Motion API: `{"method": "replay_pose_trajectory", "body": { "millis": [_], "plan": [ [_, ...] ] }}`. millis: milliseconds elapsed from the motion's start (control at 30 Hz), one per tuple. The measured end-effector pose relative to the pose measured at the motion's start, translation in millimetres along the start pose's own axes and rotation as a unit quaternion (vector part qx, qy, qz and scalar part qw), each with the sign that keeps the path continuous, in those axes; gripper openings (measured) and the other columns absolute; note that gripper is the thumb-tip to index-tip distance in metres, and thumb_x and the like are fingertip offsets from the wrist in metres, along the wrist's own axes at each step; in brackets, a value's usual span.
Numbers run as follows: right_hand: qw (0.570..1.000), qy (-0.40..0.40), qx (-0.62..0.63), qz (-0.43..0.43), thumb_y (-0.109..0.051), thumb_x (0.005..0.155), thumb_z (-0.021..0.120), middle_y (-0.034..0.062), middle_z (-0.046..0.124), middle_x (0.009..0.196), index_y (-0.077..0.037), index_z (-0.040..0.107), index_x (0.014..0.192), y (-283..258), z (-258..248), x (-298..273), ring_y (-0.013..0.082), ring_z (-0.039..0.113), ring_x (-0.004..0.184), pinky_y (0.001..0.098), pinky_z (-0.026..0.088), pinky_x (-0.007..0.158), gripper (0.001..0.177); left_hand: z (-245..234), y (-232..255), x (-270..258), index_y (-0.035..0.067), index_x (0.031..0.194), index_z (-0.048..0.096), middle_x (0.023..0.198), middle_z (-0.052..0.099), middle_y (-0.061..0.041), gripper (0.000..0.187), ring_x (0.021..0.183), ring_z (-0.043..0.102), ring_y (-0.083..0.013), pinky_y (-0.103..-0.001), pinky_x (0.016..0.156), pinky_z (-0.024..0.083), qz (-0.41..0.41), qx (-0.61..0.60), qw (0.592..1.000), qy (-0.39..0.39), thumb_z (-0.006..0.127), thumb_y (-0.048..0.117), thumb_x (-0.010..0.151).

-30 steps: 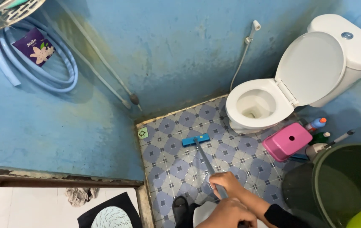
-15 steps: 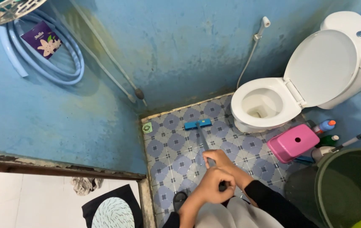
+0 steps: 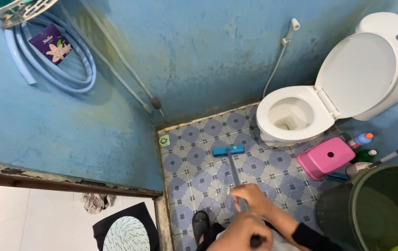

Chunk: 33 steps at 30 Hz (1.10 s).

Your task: The person mops the tiled bathroom floor using a blue flat mop, moving it back and forth across the area near the toilet, bucket, and door. The camera remains in a first-person view focused on the floor and mop head throughout the clip.

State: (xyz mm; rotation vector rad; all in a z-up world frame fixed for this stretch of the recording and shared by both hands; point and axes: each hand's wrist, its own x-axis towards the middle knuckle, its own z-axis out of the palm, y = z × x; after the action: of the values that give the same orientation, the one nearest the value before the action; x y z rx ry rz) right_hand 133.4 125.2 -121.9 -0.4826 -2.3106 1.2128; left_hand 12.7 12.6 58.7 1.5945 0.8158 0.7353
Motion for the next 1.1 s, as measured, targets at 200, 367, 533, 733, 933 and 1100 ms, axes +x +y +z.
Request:
{"method": "replay_pose_trajectory", "body": {
  "millis": [200, 367, 533, 733, 933, 1100],
  "plan": [
    [0.996, -0.014, -0.064, 0.058, -0.02, 0.064, 0.058, -0.007, 0.05, 0.05, -0.022, 0.049, 0.059, -68, -15, -27, 0.0088, 0.046, 0.047, 0.0279, 0.039, 0.049, 0.01, 3, 49, 2, 0.023, 0.063, 0.036, 0.058, 0.026, 0.009, 0.049, 0.053, 0.025, -0.0035, -0.025, 0.062, 0.022, 0.014, -0.073, 0.997, -0.032, 0.051, 0.034, 0.108],
    [0.994, -0.03, -0.065, 0.081, -0.011, 0.064, 0.058, -0.0033, 0.049, 0.053, -0.019, 0.047, 0.061, -70, -14, -52, 0.0128, 0.044, 0.05, 0.0319, 0.035, 0.051, 0.014, 16, 44, 7, 0.024, 0.062, 0.034, 0.057, 0.023, 0.009, 0.049, 0.051, 0.022, -0.0033, -0.026, 0.06, 0.021, -0.002, -0.085, 0.995, -0.043, 0.05, 0.031, 0.107],
    [0.996, 0.014, -0.055, 0.068, -0.005, 0.074, 0.056, -0.0006, 0.052, 0.059, -0.016, 0.047, 0.063, -54, -16, -65, 0.017, 0.047, 0.056, 0.0332, 0.042, 0.059, 0.018, 32, 37, 17, 0.025, 0.061, 0.031, 0.056, 0.021, 0.009, 0.049, 0.05, 0.019, -0.003, -0.027, 0.059, 0.02, -0.012, -0.092, 0.995, -0.046, 0.049, 0.029, 0.107],
    [0.994, 0.064, -0.011, 0.085, 0.006, 0.073, 0.048, 0.0009, 0.057, 0.059, -0.011, 0.054, 0.064, -9, -21, -65, 0.0137, 0.052, 0.055, 0.0279, 0.052, 0.06, 0.02, 59, -29, 28, 0.022, 0.077, 0.065, 0.068, 0.057, 0.01, 0.019, 0.064, 0.055, -0.0027, -0.021, 0.067, 0.041, -0.005, -0.07, 0.997, -0.035, 0.066, 0.018, 0.095],
    [0.995, 0.052, -0.003, 0.081, 0.002, 0.075, 0.05, -0.002, 0.047, 0.06, -0.017, 0.044, 0.063, 56, -27, -63, 0.0117, 0.046, 0.056, 0.03, 0.051, 0.069, 0.023, 62, -74, 56, 0.016, 0.067, 0.058, 0.063, 0.058, 0.006, 0.011, 0.056, 0.057, -0.0132, -0.029, 0.067, 0.048, 0.126, 0.098, 0.986, 0.042, 0.054, 0.009, 0.075],
    [0.998, 0.043, 0.0, 0.039, 0.001, 0.084, 0.064, -0.0033, 0.057, 0.058, -0.017, 0.052, 0.063, 71, -40, -58, 0.0132, 0.054, 0.056, 0.0355, 0.051, 0.081, 0.03, 70, -95, 72, 0.016, 0.065, 0.058, 0.059, 0.054, 0.007, 0.011, 0.051, 0.051, -0.0135, -0.032, 0.069, 0.048, 0.144, 0.105, 0.981, 0.071, 0.053, 0.01, 0.073]
  ]
}}
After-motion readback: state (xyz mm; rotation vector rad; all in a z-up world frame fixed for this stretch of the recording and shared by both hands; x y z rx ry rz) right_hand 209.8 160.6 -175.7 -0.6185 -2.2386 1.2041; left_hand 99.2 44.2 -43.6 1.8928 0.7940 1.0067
